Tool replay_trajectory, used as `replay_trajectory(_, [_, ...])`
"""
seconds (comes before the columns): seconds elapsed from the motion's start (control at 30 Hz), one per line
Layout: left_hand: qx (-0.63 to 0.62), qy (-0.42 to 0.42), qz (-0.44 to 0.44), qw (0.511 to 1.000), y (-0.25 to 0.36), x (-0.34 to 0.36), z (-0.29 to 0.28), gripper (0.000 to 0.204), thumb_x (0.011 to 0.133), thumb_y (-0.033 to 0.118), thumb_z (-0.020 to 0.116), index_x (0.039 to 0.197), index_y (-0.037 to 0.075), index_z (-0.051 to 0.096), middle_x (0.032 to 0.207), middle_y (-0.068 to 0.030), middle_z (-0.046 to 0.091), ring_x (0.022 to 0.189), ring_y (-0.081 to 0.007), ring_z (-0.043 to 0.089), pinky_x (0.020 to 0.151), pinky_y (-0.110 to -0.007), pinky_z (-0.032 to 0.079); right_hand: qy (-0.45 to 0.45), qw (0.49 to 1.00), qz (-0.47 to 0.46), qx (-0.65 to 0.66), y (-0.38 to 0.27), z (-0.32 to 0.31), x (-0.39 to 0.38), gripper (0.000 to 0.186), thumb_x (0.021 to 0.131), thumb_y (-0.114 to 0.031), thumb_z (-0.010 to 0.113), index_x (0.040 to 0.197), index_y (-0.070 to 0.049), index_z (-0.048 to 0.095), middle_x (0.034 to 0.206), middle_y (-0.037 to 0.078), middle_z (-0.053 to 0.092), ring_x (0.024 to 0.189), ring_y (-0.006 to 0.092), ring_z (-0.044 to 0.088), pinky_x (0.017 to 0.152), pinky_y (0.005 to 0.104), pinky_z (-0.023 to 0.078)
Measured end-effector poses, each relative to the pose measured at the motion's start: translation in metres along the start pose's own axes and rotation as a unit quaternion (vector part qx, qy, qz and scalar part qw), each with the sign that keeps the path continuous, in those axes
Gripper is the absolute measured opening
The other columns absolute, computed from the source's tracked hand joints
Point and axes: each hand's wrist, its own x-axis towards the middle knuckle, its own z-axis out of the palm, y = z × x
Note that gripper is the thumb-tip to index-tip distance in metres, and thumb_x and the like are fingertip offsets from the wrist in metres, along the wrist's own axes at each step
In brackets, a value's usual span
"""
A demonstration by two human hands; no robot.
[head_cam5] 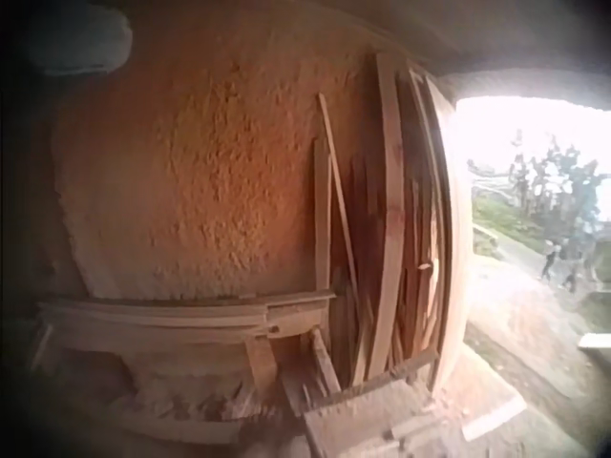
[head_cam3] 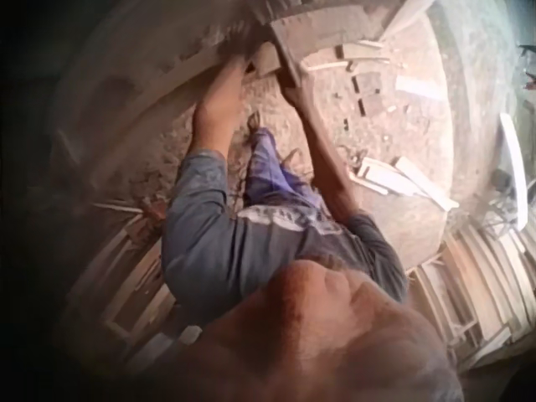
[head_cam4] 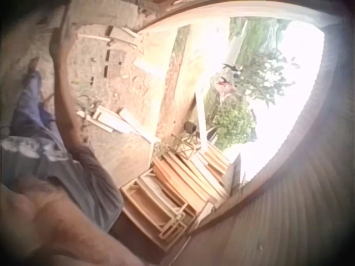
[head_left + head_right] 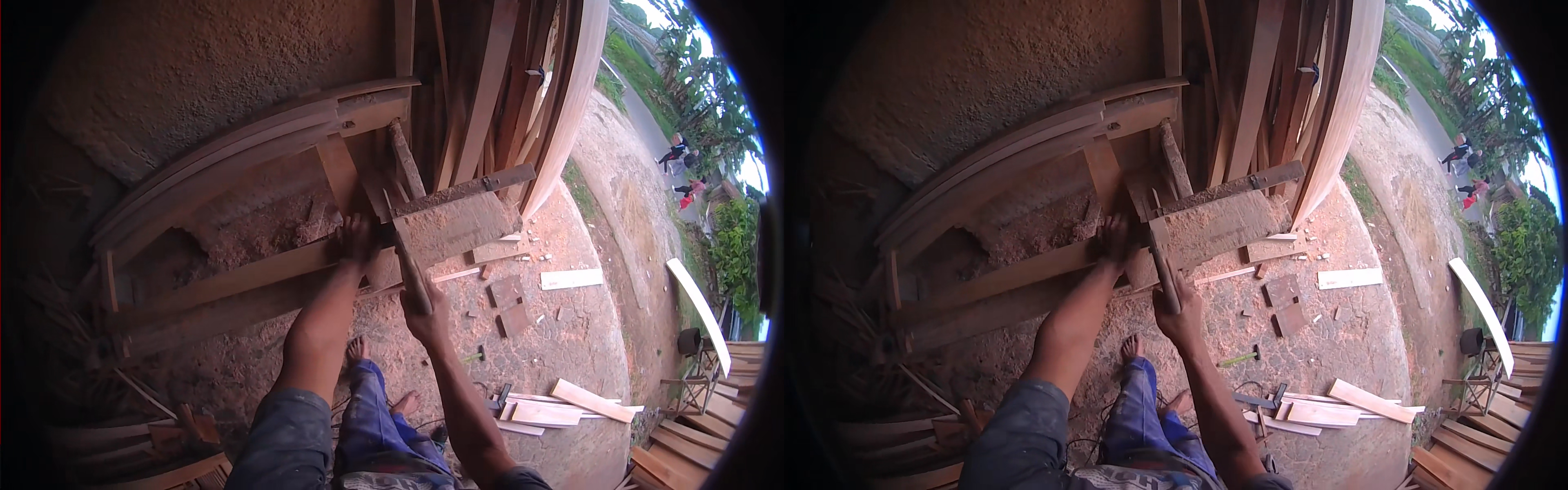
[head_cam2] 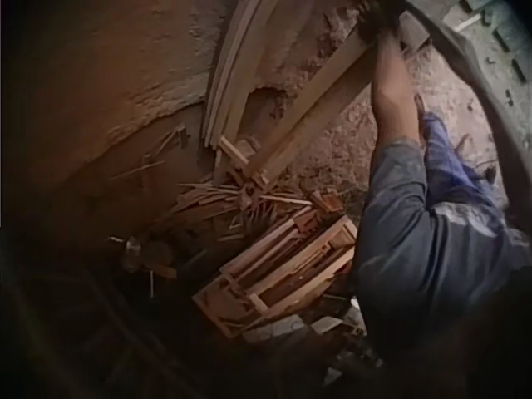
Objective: The person uses a hand saw to cut a wooden plank that is secured in a wooden frame. The person repeatedly saws through the wood, creating sawdust, and then removes the cut piece to place it against a wall.
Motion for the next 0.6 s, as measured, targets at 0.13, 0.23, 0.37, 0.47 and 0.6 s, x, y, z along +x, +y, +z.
replay_trajectory(0.13, [0.034, 0.013, -0.038, 0.999, -0.010, -0.003, 0.009, 0.018, 0.095, 0.029, 0.054, 0.096, 0.012, 0.062, 0.099, -0.0100, 0.064, 0.100, -0.0332, 0.061, 0.081, -0.051, 0.049, -0.148, 0.966, 0.128, -0.171, 0.000, -0.091, -0.193, 0.066, 0.085, -0.009, 0.068, 0.147, -0.010, 0.047, 0.136, 0.020, 0.060, 0.110, 0.0325, 0.069, 0.085, 0.0324, 0.056])
replay_trajectory(0.23, [0.014, 0.021, -0.044, 0.999, 0.018, -0.003, 0.006, 0.022, 0.097, 0.030, 0.053, 0.092, 0.011, 0.062, 0.099, -0.0103, 0.066, 0.099, -0.0328, 0.062, 0.082, -0.051, 0.049, -0.103, 0.972, 0.067, -0.200, 0.009, -0.102, -0.225, 0.065, 0.084, -0.008, 0.070, 0.145, -0.007, 0.049, 0.116, 0.021, 0.069, 0.087, 0.0312, 0.073, 0.069, 0.0357, 0.057])
replay_trajectory(0.37, [0.093, 0.061, 0.003, 0.994, -0.025, -0.006, 0.036, 0.015, 0.088, 0.022, 0.060, 0.098, 0.012, 0.065, 0.110, -0.0078, 0.065, 0.108, -0.0292, 0.060, 0.083, -0.050, 0.049, -0.019, 0.999, -0.012, -0.023, 0.020, -0.021, -0.074, 0.051, 0.090, -0.014, 0.068, 0.139, -0.007, 0.055, 0.113, 0.020, 0.069, 0.092, 0.0324, 0.072, 0.075, 0.0366, 0.055])
replay_trajectory(0.47, [0.049, 0.051, 0.004, 0.997, -0.004, 0.006, 0.027, 0.017, 0.083, 0.020, 0.063, 0.097, 0.011, 0.066, 0.113, -0.0093, 0.064, 0.111, -0.0300, 0.058, 0.085, -0.050, 0.048, 0.012, 0.996, -0.085, -0.023, 0.016, 0.000, -0.003, 0.052, 0.090, -0.013, 0.068, 0.139, -0.005, 0.054, 0.113, 0.023, 0.067, 0.099, 0.0333, 0.070, 0.081, 0.0361, 0.053])
replay_trajectory(0.6, [0.027, -0.006, -0.046, 0.999, -0.005, -0.001, 0.008, 0.017, 0.084, 0.022, 0.064, 0.096, 0.010, 0.064, 0.111, -0.0113, 0.064, 0.108, -0.0333, 0.059, 0.084, -0.052, 0.047, -0.054, 0.992, -0.015, -0.114, 0.019, -0.057, -0.134, 0.058, 0.089, -0.010, 0.066, 0.145, -0.007, 0.050, 0.127, 0.020, 0.064, 0.110, 0.0309, 0.068, 0.084, 0.0345, 0.053])
